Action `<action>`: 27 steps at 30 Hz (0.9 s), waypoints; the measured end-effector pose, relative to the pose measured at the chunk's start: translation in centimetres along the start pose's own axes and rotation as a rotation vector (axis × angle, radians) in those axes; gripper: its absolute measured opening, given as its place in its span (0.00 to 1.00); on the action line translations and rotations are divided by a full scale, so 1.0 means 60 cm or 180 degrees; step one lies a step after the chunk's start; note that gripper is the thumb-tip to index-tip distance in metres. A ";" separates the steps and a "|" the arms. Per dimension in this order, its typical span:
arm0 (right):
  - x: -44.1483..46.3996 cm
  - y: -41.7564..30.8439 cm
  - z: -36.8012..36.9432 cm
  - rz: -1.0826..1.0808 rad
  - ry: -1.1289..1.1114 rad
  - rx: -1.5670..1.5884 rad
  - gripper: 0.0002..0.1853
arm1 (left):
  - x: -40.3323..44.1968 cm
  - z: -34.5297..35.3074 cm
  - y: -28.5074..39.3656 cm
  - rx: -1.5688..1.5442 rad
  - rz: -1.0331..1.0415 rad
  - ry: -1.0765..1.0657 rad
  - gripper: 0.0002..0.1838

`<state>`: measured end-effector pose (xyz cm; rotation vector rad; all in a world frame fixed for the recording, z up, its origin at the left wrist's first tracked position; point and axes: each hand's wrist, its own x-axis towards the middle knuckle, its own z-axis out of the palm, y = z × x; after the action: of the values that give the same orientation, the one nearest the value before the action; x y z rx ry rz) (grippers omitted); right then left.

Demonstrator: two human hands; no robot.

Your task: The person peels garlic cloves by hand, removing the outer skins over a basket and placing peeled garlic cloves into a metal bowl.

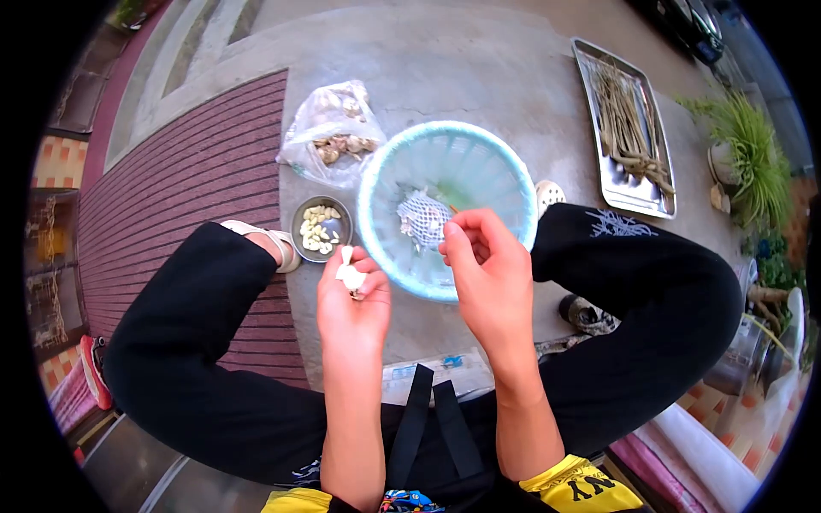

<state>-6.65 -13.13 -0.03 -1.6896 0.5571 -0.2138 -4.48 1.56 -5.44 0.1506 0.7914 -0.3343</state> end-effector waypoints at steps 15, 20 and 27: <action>-0.029 -0.089 -0.034 -0.0105 -0.0165 0.0761 0.06 | 0.158 -0.159 0.116 0.0783 0.1847 0.1666 0.05; -0.046 -0.128 -0.073 -0.0244 -0.0198 0.1305 0.07 | 0.118 -0.140 0.090 0.0842 0.1823 0.1827 0.04; -0.069 -0.372 -0.216 -0.1598 -0.2972 0.5089 0.16 | -0.060 -0.008 -0.065 0.2046 0.1063 -0.0671 0.12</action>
<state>-10.55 -20.25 24.82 -0.1749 -0.6759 -0.1217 -8.49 -1.10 -3.20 0.8279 0.4166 -0.2715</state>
